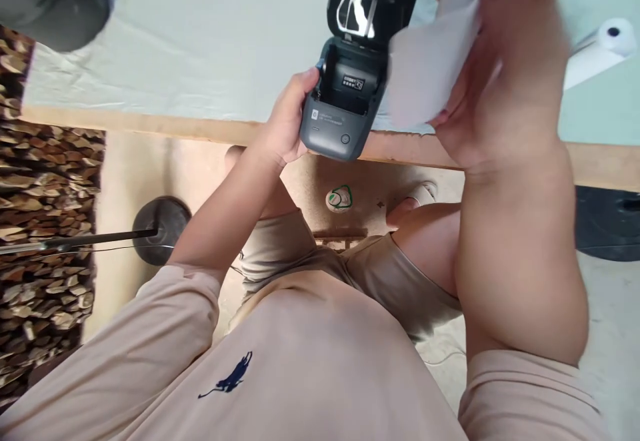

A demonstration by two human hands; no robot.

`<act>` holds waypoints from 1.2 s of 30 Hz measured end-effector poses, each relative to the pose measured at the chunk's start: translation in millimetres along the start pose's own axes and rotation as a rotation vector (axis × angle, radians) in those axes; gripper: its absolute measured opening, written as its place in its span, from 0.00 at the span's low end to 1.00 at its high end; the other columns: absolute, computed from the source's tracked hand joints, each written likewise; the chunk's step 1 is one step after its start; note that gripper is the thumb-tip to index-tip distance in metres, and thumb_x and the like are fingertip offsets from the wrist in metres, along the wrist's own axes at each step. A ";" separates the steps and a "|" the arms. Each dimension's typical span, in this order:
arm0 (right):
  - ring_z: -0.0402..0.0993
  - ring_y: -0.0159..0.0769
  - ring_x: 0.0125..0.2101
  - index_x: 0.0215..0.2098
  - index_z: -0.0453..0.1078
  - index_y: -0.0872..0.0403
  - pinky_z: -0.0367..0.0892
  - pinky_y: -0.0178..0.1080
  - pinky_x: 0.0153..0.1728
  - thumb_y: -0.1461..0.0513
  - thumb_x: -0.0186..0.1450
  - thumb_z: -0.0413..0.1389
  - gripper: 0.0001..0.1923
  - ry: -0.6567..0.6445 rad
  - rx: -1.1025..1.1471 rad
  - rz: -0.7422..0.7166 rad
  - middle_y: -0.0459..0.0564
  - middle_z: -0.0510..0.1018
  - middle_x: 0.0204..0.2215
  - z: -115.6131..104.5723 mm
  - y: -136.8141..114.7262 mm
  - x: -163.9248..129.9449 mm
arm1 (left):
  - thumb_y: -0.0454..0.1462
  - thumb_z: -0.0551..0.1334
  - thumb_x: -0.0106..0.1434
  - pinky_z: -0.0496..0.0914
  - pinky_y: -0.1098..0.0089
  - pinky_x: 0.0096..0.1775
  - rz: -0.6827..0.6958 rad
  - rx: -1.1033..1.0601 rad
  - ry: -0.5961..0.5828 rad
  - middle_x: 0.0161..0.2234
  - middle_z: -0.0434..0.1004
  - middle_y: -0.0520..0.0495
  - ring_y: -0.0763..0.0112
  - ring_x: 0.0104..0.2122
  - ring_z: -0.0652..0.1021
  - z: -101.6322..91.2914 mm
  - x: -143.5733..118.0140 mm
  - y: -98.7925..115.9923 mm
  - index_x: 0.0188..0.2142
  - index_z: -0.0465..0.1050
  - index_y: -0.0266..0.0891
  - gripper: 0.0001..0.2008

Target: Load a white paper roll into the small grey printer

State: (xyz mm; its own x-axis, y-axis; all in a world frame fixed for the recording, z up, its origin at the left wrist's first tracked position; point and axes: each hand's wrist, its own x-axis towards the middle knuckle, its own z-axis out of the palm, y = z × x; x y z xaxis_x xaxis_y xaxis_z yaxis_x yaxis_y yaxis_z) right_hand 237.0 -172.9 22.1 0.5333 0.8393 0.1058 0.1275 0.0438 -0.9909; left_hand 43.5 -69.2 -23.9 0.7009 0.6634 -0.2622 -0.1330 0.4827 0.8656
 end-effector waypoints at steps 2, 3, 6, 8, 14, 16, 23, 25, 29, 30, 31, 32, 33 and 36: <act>0.56 0.32 0.20 0.37 0.65 0.43 0.45 0.39 0.16 0.48 0.42 0.64 0.26 0.130 0.132 0.032 0.43 0.63 0.26 -4.3 8.0 -11.9 | 0.48 0.60 0.78 0.81 0.62 0.46 0.031 -0.015 0.035 0.31 0.75 0.49 0.55 0.46 0.89 3.3 -3.1 1.7 0.40 0.74 0.40 0.15; 0.57 0.31 0.21 0.36 0.63 0.44 0.45 0.38 0.17 0.53 0.40 0.62 0.25 0.210 0.167 0.039 0.43 0.65 0.27 -6.3 13.6 -17.7 | 0.45 0.60 0.77 0.80 0.65 0.45 0.048 -0.022 0.034 0.30 0.74 0.50 0.59 0.43 0.88 4.6 -4.2 2.5 0.38 0.73 0.40 0.14; 0.56 0.31 0.23 0.36 0.56 0.44 0.47 0.36 0.19 0.54 0.41 0.58 0.24 0.376 0.119 0.021 0.44 0.63 0.28 -14.9 37.5 -32.2 | 0.44 0.61 0.76 0.79 0.68 0.42 0.093 -0.044 -0.025 0.30 0.75 0.51 0.64 0.39 0.87 5.8 -4.0 2.9 0.36 0.72 0.40 0.13; 0.53 0.32 0.24 0.37 0.56 0.44 0.47 0.36 0.19 0.47 0.46 0.57 0.24 0.439 0.073 0.019 0.45 0.60 0.29 -23.1 57.1 -39.5 | 0.45 0.60 0.76 0.81 0.67 0.44 0.104 -0.047 -0.058 0.31 0.76 0.51 0.61 0.43 0.88 5.1 -1.4 1.5 0.36 0.72 0.40 0.13; 0.63 0.39 0.31 0.45 0.61 0.43 0.57 0.39 0.23 0.32 0.59 0.55 0.31 0.571 -0.001 -0.125 0.50 0.64 0.37 -37.8 105.4 -45.1 | 0.43 0.60 0.76 0.80 0.67 0.44 0.108 -0.074 -0.076 0.32 0.76 0.51 0.61 0.43 0.88 1.9 4.4 -2.7 0.37 0.74 0.40 0.12; 0.67 0.43 0.37 0.44 0.60 0.44 0.67 0.43 0.31 0.27 0.59 0.56 0.35 0.559 -0.019 -0.234 0.51 0.64 0.39 -37.2 112.0 -40.5 | 0.43 0.60 0.77 0.77 0.67 0.41 0.111 -0.071 -0.080 0.32 0.76 0.50 0.64 0.38 0.86 1.1 4.8 -2.6 0.38 0.74 0.41 0.12; 0.70 0.43 0.41 0.42 0.66 0.44 0.75 0.50 0.50 0.26 0.61 0.61 0.35 0.493 -0.033 -0.299 0.49 0.66 0.38 -33.2 113.4 -36.6 | 0.44 0.62 0.76 0.74 0.68 0.36 0.101 -0.074 -0.044 0.30 0.76 0.51 0.67 0.32 0.82 -0.7 4.1 -1.9 0.37 0.76 0.41 0.12; 0.70 0.42 0.39 0.43 0.67 0.44 0.75 0.50 0.49 0.28 0.61 0.64 0.34 0.493 -0.043 -0.299 0.48 0.67 0.37 -32.2 114.4 -39.2 | 0.44 0.62 0.75 0.73 0.69 0.35 0.134 -0.097 -0.053 0.30 0.77 0.51 0.68 0.32 0.82 -1.0 3.2 -3.4 0.38 0.79 0.41 0.12; 0.75 0.39 0.38 0.50 0.70 0.41 0.77 0.52 0.53 0.39 0.57 0.74 0.32 0.474 0.037 -0.328 0.45 0.70 0.39 -29.3 110.9 -45.1 | 0.46 0.64 0.73 0.74 0.71 0.32 0.201 -0.140 -0.016 0.31 0.81 0.51 0.69 0.33 0.83 -0.3 0.6 -6.1 0.37 0.83 0.45 0.12; 0.77 0.39 0.38 0.51 0.71 0.41 0.77 0.53 0.54 0.43 0.56 0.75 0.31 0.447 0.064 -0.319 0.45 0.71 0.41 -28.9 107.8 -47.0 | 0.47 0.65 0.72 0.74 0.70 0.32 0.206 -0.143 -0.011 0.32 0.82 0.50 0.67 0.35 0.84 -0.2 -0.1 -6.0 0.38 0.84 0.46 0.12; 0.78 0.39 0.39 0.51 0.72 0.40 0.77 0.53 0.54 0.46 0.55 0.75 0.30 0.416 0.086 -0.301 0.45 0.73 0.42 -28.8 104.0 -49.2 | 0.46 0.65 0.73 0.74 0.69 0.32 0.203 -0.143 -0.011 0.33 0.84 0.49 0.64 0.39 0.86 -0.2 -0.9 -5.5 0.39 0.85 0.47 0.11; 0.80 0.39 0.39 0.52 0.73 0.40 0.78 0.53 0.52 0.49 0.55 0.74 0.29 0.390 0.097 -0.280 0.45 0.75 0.44 -29.0 99.7 -51.3 | 0.46 0.64 0.74 0.76 0.68 0.34 0.196 -0.143 -0.016 0.35 0.85 0.48 0.61 0.44 0.88 -0.5 -1.5 -4.7 0.41 0.86 0.47 0.11; 0.80 0.39 0.39 0.52 0.73 0.39 0.78 0.52 0.50 0.51 0.55 0.72 0.28 0.375 0.103 -0.260 0.45 0.76 0.44 -29.3 95.4 -53.5 | 0.45 0.64 0.74 0.78 0.67 0.36 0.186 -0.144 -0.023 0.36 0.86 0.47 0.58 0.49 0.88 -0.9 -2.2 -3.6 0.43 0.86 0.47 0.12; 0.81 0.41 0.38 0.53 0.74 0.38 0.78 0.50 0.44 0.56 0.53 0.66 0.27 0.360 0.134 -0.194 0.45 0.80 0.38 -30.0 84.9 -58.9 | 0.48 0.65 0.75 0.82 0.64 0.46 0.135 -0.136 -0.029 0.40 0.88 0.47 0.55 0.56 0.87 -3.2 -3.3 0.2 0.44 0.86 0.49 0.12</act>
State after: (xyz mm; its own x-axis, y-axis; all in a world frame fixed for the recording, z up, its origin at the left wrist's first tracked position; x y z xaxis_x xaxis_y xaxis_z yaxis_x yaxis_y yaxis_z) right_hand 241.4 -234.8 -65.8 0.7713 0.5665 0.2903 0.1570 0.2726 -0.9492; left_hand 38.9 -69.5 -24.3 0.6900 0.7115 -0.1329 -0.3196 0.4642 0.8261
